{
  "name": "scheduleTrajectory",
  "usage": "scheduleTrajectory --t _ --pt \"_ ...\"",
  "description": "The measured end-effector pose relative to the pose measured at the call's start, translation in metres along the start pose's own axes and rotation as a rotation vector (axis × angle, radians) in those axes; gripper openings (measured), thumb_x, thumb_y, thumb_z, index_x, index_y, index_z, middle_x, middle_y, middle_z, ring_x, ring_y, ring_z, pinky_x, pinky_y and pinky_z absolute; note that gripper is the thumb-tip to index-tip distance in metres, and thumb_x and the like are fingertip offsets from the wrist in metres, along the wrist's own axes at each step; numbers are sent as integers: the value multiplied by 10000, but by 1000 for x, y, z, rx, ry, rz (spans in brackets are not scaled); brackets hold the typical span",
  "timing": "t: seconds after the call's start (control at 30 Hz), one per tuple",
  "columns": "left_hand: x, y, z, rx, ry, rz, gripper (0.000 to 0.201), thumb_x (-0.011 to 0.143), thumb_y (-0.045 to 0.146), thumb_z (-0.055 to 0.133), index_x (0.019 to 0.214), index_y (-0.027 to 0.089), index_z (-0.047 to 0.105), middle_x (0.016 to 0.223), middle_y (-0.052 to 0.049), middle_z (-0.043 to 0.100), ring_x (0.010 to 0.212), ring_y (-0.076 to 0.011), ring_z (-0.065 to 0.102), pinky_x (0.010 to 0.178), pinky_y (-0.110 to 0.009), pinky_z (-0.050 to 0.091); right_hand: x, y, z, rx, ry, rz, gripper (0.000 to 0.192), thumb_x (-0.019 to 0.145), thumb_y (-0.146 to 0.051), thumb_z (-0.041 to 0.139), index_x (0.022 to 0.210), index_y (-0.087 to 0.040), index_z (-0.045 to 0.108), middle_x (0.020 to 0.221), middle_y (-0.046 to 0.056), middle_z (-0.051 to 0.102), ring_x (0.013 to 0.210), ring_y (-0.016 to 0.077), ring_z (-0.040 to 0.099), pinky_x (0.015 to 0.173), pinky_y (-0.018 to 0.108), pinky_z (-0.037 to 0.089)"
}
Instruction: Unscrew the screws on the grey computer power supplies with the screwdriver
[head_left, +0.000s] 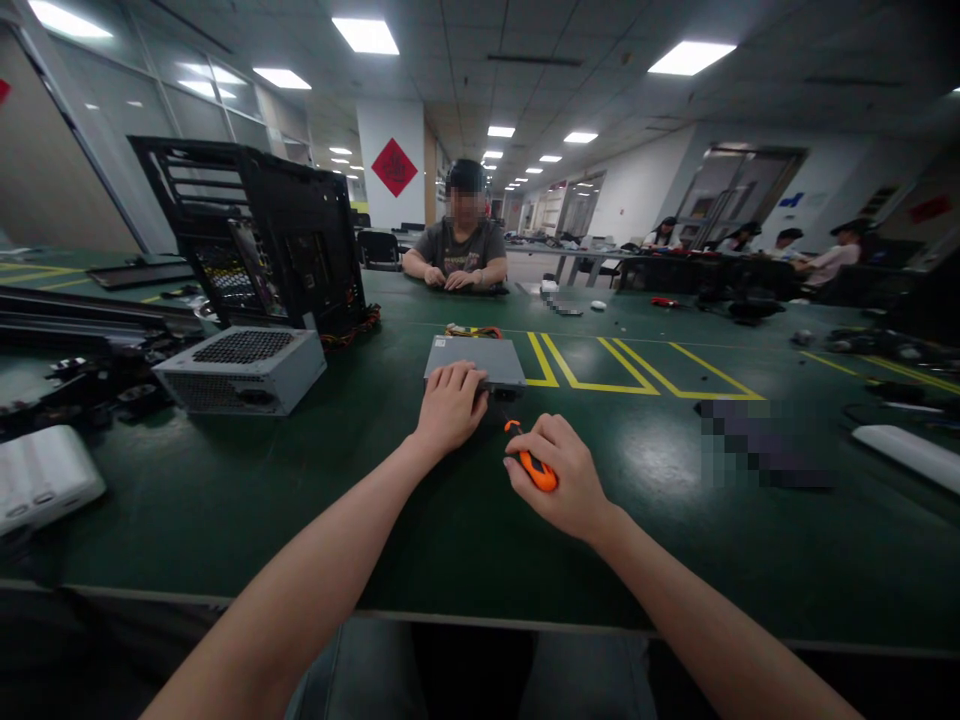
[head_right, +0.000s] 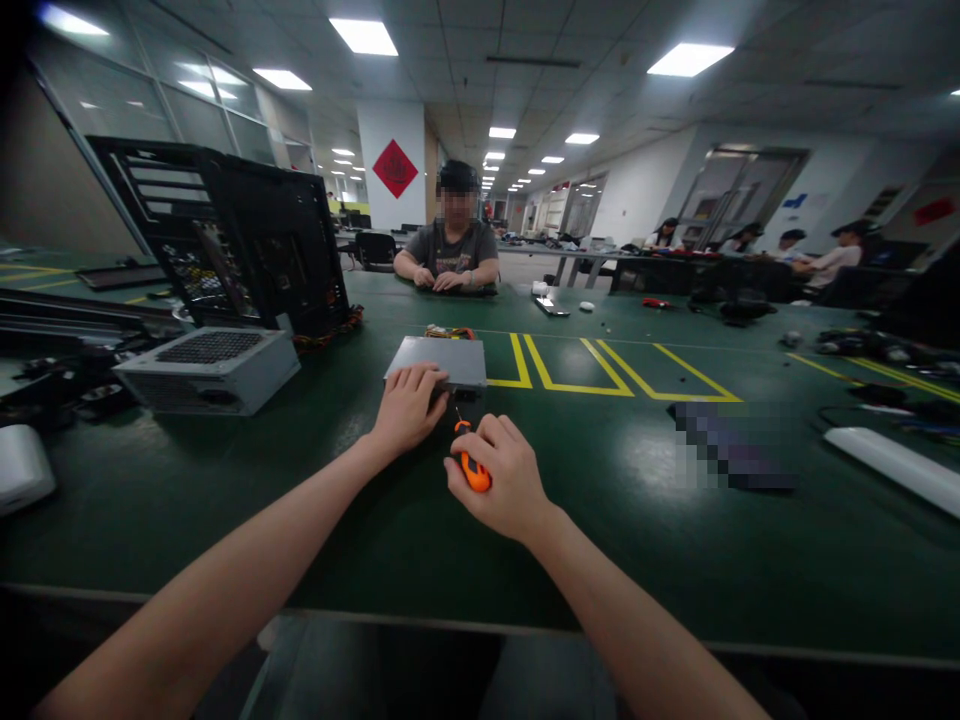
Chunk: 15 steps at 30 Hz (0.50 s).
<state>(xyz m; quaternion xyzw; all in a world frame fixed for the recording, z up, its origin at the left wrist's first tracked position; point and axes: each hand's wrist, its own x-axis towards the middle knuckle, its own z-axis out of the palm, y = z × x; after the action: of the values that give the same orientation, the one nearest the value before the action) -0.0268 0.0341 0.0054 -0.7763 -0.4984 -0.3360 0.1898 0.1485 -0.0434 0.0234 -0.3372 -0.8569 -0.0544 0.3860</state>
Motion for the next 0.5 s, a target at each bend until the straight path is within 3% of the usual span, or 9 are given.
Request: scheduleTrajectory --t 0.33,0.5 --pt "0 0 -1 3 -12 0 268 855 280 442 1098 194 515 1173 -87 532 1131 -240 442 958 -388 315 -2 1 4 12 78 140 155 828 -294 486 952 -202 488 785 17 579 632 132 508 611 282 399" --pt "0 0 -1 -1 -16 -4 272 856 278 438 1106 200 510 1180 -88 529 1142 -242 440 961 -394 316 -2 -1 6 -18 39 13 98 790 -244 502 874 -195 515 754 20 560 672 150 496 650 307 385"
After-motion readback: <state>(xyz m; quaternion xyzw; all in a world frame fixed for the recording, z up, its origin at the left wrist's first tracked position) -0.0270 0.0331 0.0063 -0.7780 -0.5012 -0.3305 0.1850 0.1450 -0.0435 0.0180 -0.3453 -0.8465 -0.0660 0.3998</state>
